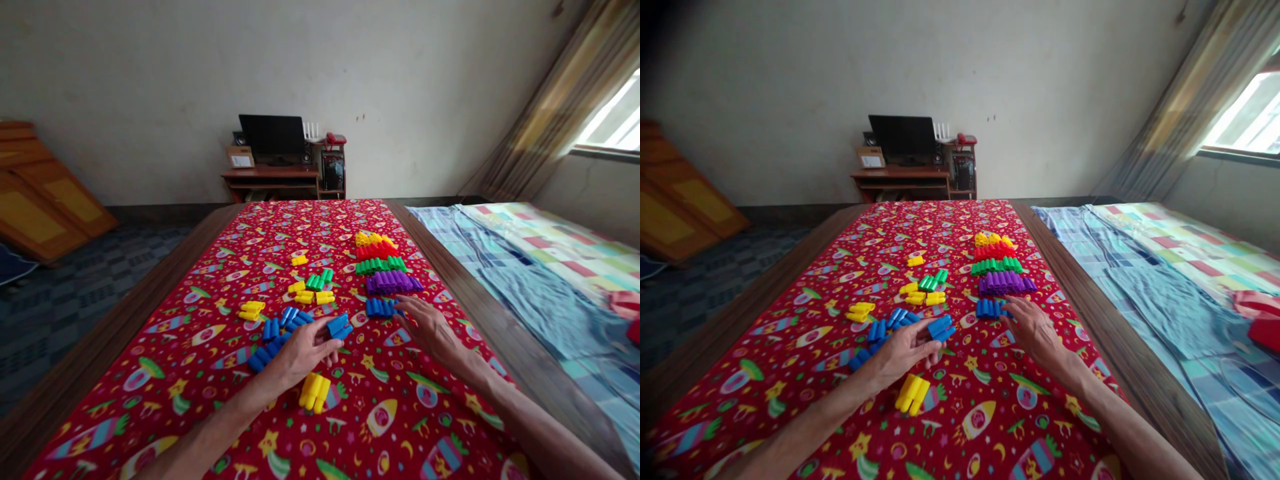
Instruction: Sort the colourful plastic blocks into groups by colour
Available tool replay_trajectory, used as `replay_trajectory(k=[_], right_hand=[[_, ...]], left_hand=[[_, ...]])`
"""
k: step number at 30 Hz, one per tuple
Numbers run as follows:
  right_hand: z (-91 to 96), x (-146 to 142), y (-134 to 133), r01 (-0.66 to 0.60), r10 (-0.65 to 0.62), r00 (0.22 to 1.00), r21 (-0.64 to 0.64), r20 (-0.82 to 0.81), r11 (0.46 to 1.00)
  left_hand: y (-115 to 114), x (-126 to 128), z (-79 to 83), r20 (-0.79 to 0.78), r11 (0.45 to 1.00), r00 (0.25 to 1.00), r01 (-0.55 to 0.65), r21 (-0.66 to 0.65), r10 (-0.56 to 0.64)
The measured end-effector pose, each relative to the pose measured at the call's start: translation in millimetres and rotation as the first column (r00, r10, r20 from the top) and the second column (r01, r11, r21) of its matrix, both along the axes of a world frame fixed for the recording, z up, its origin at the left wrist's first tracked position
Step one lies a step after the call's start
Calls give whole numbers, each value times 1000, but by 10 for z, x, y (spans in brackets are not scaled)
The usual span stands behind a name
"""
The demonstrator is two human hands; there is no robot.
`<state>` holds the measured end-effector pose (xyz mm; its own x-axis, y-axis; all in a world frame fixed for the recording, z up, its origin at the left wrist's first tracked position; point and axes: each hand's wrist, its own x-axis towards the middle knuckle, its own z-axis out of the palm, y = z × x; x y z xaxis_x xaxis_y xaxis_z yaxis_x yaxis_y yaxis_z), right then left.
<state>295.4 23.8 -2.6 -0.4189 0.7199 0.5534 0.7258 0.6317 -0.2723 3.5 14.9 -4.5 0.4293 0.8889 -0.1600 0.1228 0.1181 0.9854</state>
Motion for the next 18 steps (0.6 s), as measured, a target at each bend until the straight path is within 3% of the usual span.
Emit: replay_trajectory(k=[5, 9, 13, 16, 18], right_hand=[[246, -486, -289, -212, 199, 971, -97, -131, 972], [279, -857, -346, -310, 304, 950, -97, -70, 946], [251, -891, -301, -343, 342, 939, -111, -32, 933], [217, -693, -278, -299, 298, 954, -86, -23, 950], [177, -484, -236, -201, 202, 979, -77, 1, 976]], left_hand=[[-95, 54, 28, 44, 999, 999, -32, -18, 33], [-269, 111, 190, 33, 993, 992, -122, -4, 122], [-355, 120, 323, 104, 997, 994, -29, -73, 37], [-313, 95, 344, -33, 993, 999, 22, 120, -18], [-265, 64, 348, -200, 940, 980, 58, 336, 11]])
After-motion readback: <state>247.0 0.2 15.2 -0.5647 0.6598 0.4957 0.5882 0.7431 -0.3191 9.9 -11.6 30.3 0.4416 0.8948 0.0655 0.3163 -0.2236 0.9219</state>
